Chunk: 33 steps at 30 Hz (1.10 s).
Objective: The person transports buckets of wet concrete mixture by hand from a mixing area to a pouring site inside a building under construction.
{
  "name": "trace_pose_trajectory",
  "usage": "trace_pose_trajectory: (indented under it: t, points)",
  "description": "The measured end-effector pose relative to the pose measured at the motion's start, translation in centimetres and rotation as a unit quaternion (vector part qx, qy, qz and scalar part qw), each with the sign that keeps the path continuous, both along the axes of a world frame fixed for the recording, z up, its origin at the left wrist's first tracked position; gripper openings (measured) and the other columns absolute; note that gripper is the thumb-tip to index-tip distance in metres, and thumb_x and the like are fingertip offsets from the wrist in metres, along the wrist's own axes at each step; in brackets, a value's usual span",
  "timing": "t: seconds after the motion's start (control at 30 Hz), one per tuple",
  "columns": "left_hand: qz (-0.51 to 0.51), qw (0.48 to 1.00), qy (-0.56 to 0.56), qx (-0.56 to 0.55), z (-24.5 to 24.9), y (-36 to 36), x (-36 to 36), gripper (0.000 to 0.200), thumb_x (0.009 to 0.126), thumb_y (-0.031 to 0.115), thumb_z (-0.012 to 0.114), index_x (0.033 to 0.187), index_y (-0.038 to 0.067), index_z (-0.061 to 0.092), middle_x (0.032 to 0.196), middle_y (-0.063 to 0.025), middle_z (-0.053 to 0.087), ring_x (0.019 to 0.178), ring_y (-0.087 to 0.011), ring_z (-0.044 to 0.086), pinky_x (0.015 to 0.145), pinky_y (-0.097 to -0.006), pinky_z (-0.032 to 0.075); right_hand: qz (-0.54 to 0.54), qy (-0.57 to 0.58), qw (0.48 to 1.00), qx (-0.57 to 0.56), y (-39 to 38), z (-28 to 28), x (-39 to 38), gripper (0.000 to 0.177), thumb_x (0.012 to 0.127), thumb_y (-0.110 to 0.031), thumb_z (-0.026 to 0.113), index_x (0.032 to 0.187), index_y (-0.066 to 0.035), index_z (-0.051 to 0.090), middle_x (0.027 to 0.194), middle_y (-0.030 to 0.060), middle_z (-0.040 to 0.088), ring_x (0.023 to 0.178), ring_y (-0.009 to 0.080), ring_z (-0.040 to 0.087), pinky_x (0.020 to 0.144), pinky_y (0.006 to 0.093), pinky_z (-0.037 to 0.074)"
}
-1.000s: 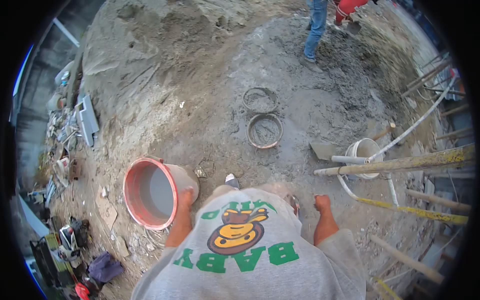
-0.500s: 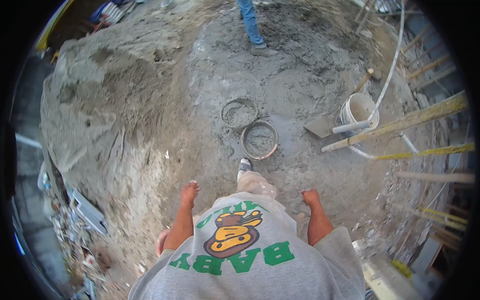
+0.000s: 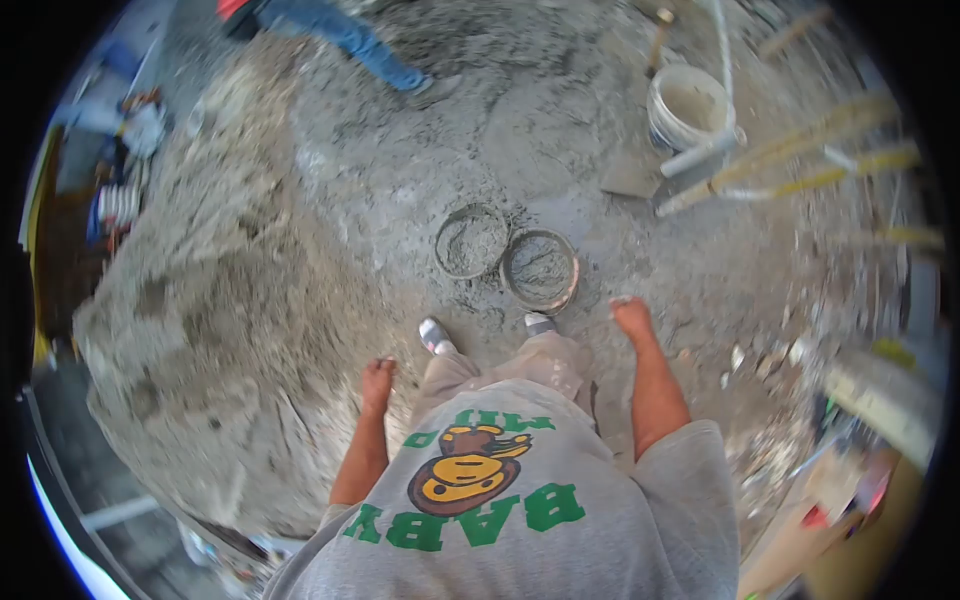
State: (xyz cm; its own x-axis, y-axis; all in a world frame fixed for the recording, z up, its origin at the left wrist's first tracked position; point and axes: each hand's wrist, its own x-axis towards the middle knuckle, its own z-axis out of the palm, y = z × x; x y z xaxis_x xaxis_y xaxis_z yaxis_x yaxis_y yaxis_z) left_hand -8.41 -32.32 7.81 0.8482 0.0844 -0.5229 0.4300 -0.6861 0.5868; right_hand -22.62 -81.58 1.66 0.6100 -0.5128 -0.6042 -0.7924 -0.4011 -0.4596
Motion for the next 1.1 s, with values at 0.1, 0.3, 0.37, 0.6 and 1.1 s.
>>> trace_pose_trajectory:
  t: [0.1,0.3,0.37,0.6,1.1]
  points:
    - [-0.072,0.988,0.102,-0.091,-4.6,-2.4,7.0,0.03,0.077,0.024,0.053,0.092,-0.001,0.055,0.085,-0.0087,0.059,0.077,-0.0168,0.055,0.068,-0.0278,0.042,-0.165,0.026,0.981,-0.097,-0.2,-4.1,-4.8,0.044,0.07,-0.032,0.055,0.088,0.008,0.055,0.09,0.0252,0.056,0.089,0.0351,0.053,0.077,0.0367,0.041]
    - [-0.165,0.938,0.217,-0.212,-11.2,-8.9,23.3,0.035,0.079,0.027,0.052,0.1,-0.001,0.048,0.094,-0.0095,0.055,0.084,-0.0184,0.054,0.072,-0.0304,0.042,-0.357,0.096,0.927,-0.067,12.9,-7.7,-14.4,0.029,0.071,-0.025,0.053,0.082,0.002,0.055,0.078,0.0215,0.058,0.075,0.034,0.056,0.067,0.0402,0.044]
    - [-0.231,0.928,0.238,-0.172,-12.7,-9.9,27.7,0.035,0.08,0.027,0.05,0.101,0.0,0.048,0.094,-0.0089,0.055,0.085,-0.0194,0.054,0.075,-0.0311,0.041,-0.136,0.203,0.964,-0.11,17.9,-6.6,-16.1,0.024,0.073,-0.022,0.05,0.082,-0.001,0.056,0.075,0.0212,0.058,0.073,0.036,0.056,0.065,0.04,0.045]
    - [-0.156,0.917,0.28,-0.238,-16.3,-18.9,31.9,0.037,0.081,0.024,0.047,0.109,0.001,0.044,0.101,-0.0098,0.053,0.09,-0.0194,0.052,0.079,-0.0313,0.039,-0.277,0.245,0.929,0.01,28.3,-14.5,-9.7,0.02,0.075,-0.018,0.047,0.088,-0.008,0.058,0.086,0.024,0.056,0.083,0.0402,0.052,0.074,0.0413,0.042]
    - [-0.145,0.961,0.224,-0.074,-42.1,-32.0,22.4,0.053,0.076,0.029,0.054,0.117,-0.001,0.038,0.113,-0.012,0.046,0.104,-0.0217,0.043,0.083,-0.0319,0.034,-0.624,0.014,0.767,0.151,17.0,-34.3,2.3,0.045,0.07,-0.023,0.058,0.101,0.009,0.049,0.098,0.0201,0.055,0.091,0.0293,0.052,0.076,0.0326,0.041]
